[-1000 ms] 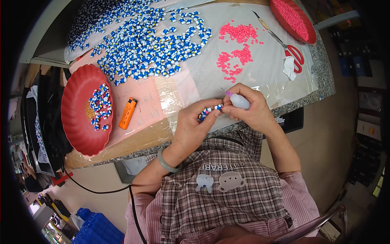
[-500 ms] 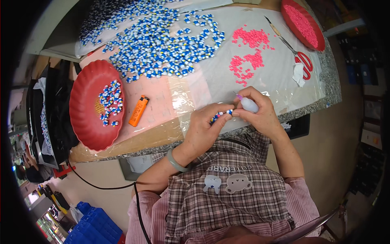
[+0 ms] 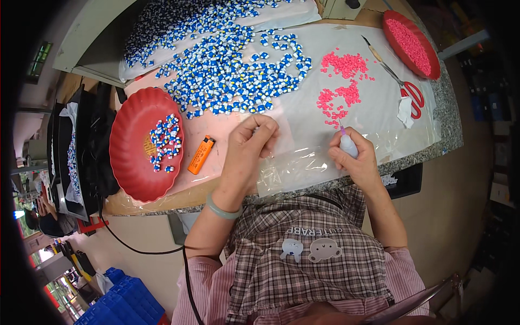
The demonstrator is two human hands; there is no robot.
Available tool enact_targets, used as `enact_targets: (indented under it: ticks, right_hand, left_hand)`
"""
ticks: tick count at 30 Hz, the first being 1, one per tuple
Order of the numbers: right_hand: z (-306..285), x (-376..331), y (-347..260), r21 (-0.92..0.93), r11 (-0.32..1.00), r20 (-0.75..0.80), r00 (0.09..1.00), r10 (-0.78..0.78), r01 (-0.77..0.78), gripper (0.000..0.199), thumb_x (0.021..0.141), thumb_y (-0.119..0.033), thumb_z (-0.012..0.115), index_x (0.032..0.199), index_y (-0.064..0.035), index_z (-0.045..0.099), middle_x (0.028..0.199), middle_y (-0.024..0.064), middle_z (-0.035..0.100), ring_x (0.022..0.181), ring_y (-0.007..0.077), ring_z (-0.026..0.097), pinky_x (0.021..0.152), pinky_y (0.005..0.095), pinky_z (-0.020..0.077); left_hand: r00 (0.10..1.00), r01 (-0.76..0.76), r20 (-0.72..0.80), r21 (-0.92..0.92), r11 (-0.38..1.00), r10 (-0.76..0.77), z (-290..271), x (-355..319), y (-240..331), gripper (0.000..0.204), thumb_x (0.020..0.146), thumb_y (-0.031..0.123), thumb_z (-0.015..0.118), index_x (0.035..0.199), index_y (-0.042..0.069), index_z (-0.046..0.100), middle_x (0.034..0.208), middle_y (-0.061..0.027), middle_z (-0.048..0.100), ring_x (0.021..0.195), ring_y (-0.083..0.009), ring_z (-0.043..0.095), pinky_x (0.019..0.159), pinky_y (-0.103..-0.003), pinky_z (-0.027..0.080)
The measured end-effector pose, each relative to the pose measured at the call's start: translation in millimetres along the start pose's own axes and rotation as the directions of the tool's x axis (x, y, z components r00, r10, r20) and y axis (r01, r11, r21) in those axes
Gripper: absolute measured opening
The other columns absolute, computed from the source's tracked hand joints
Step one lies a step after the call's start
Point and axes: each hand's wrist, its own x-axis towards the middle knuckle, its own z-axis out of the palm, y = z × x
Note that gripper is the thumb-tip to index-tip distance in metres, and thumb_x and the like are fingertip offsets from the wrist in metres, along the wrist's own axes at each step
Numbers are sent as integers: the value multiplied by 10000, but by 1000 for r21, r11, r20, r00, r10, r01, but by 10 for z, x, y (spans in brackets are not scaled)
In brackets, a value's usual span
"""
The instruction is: Assembling small plastic components by applying glue and joining them.
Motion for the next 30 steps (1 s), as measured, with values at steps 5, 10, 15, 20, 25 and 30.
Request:
enact_targets:
  ticks: [5, 10, 15, 20, 25, 30]
  right_hand:
    - [-41, -16, 34, 17, 1000, -23, 1000, 1, -1, 116, 870, -54, 681, 930, -35, 583, 763, -12, 560, 587, 39, 502, 518, 193, 405]
    - [-43, -26, 16, -23, 1000, -21, 1000, -18, 18, 110, 869, -44, 676, 925, -31, 582, 761, -11, 558, 594, 41, 501, 526, 202, 412]
    - [-76, -41, 39, -45, 999, -42, 999, -19, 18, 103, 870, -46, 671, 920, -30, 582, 755, -8, 559, 598, 46, 494, 538, 205, 410]
    - [-122, -45, 4, -78, 997, -59, 998, -33, 28, 105, 871, -57, 673, 919, -34, 583, 750, -10, 557, 597, 44, 493, 538, 202, 407]
    - [-196, -51, 41, -99, 994, -85, 995, -48, 40, 105, 870, -58, 673, 921, -36, 585, 750, -12, 556, 597, 42, 489, 533, 200, 401]
    - [-265, -47, 46, -63, 997, -121, 991, -49, 41, 189, 866, -93, 675, 1007, -56, 555, 829, -2, 563, 605, 46, 475, 522, 196, 374]
  left_hand:
    - [811, -358, 242, 926, 124, 532, 9, 209, 138, 191, 792, 128, 736, 924, 40, 629, 792, -96, 572, 700, -254, 615, 568, -371, 472]
    - [761, -351, 328, 934, -69, 560, -33, 376, 106, 203, 791, 189, 747, 904, 59, 639, 804, -92, 607, 675, -258, 608, 562, -370, 473]
    - [759, -333, 362, 930, -156, 541, -13, 400, 66, 179, 815, 181, 714, 909, 53, 632, 829, -97, 618, 710, -278, 631, 582, -388, 491]
    - [755, -381, 433, 901, -207, 492, -11, 358, 66, 147, 824, 128, 683, 935, 53, 620, 813, -108, 603, 710, -288, 634, 596, -388, 500]
    - [746, -429, 466, 883, -191, 475, -23, 288, 27, 151, 830, 115, 675, 949, 47, 611, 831, -116, 604, 716, -297, 636, 600, -387, 504]
    - [776, -423, 452, 890, -168, 439, -12, 316, 34, 161, 837, 118, 673, 962, 40, 606, 835, -130, 613, 721, -300, 635, 605, -377, 505]
